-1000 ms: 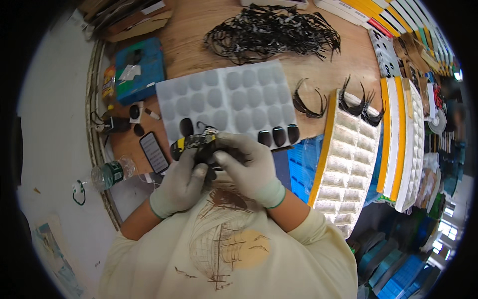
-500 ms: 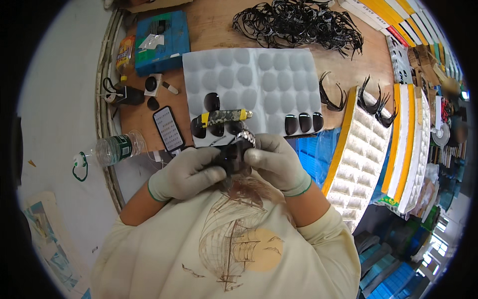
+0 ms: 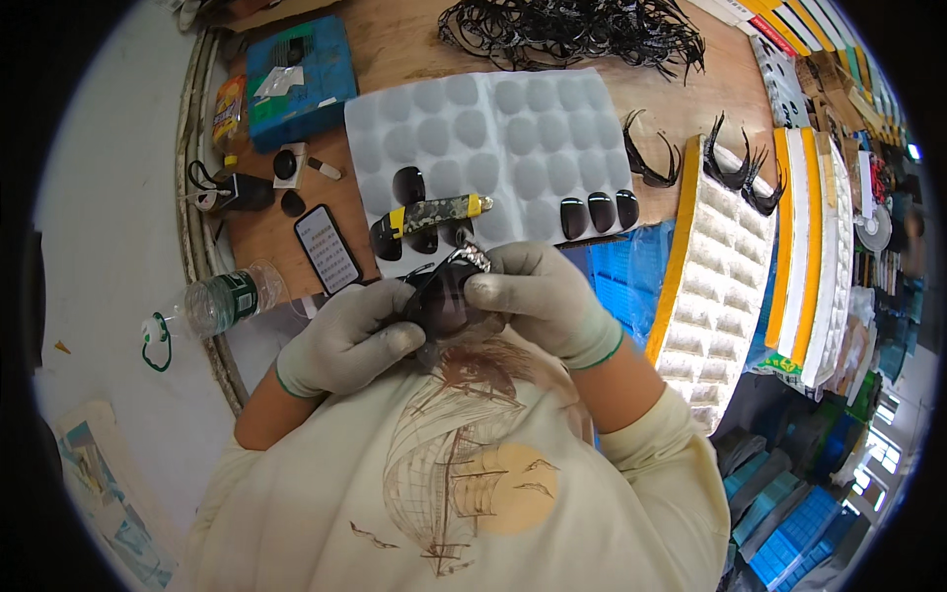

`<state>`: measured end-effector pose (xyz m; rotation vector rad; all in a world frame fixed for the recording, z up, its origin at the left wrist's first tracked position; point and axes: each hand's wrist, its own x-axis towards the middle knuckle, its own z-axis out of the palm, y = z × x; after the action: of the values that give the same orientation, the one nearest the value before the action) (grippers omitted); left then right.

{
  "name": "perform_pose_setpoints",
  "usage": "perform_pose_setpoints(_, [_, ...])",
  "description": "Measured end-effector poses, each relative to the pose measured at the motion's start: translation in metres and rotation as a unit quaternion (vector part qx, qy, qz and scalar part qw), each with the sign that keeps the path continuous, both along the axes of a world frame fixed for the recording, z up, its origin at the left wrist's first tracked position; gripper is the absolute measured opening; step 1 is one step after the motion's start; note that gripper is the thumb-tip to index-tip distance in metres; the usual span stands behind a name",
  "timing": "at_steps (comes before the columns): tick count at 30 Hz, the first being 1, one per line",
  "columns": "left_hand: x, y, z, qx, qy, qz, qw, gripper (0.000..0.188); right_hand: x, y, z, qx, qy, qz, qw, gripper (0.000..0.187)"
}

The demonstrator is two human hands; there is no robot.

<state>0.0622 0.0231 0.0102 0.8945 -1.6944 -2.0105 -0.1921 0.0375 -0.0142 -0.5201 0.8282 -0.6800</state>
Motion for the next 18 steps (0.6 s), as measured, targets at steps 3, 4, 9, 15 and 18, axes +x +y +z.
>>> perform_pose_setpoints(3, [-0.007, 0.012, -0.004, 0.005, -0.009, 0.082, 0.997, 0.02, -0.006, -0.004, 0.004, -0.011, -0.003, 0.013, 1.0, 0.035])
perform_pose_setpoints(4, [-0.009, 0.018, -0.007, 0.026, -0.002, 0.124, 0.992, 0.02, -0.005, -0.007, 0.007, -0.018, -0.013, 0.014, 1.0, 0.035])
perform_pose_setpoints(9, [-0.013, 0.021, -0.01, -0.152, -0.034, 0.142, 0.978, 0.019, 0.007, 0.008, -0.011, 0.008, 0.002, -0.047, 0.999, 0.03])
perform_pose_setpoints(15, [-0.012, 0.017, -0.007, -0.111, -0.061, 0.141, 0.982, 0.016, 0.013, 0.015, -0.004, -0.046, 0.103, -0.043, 0.993, 0.033])
perform_pose_setpoints(18, [-0.016, 0.008, 0.002, -0.021, -0.078, 0.108, 0.991, 0.016, 0.018, 0.016, 0.013, -0.086, 0.117, -0.06, 0.988, 0.035])
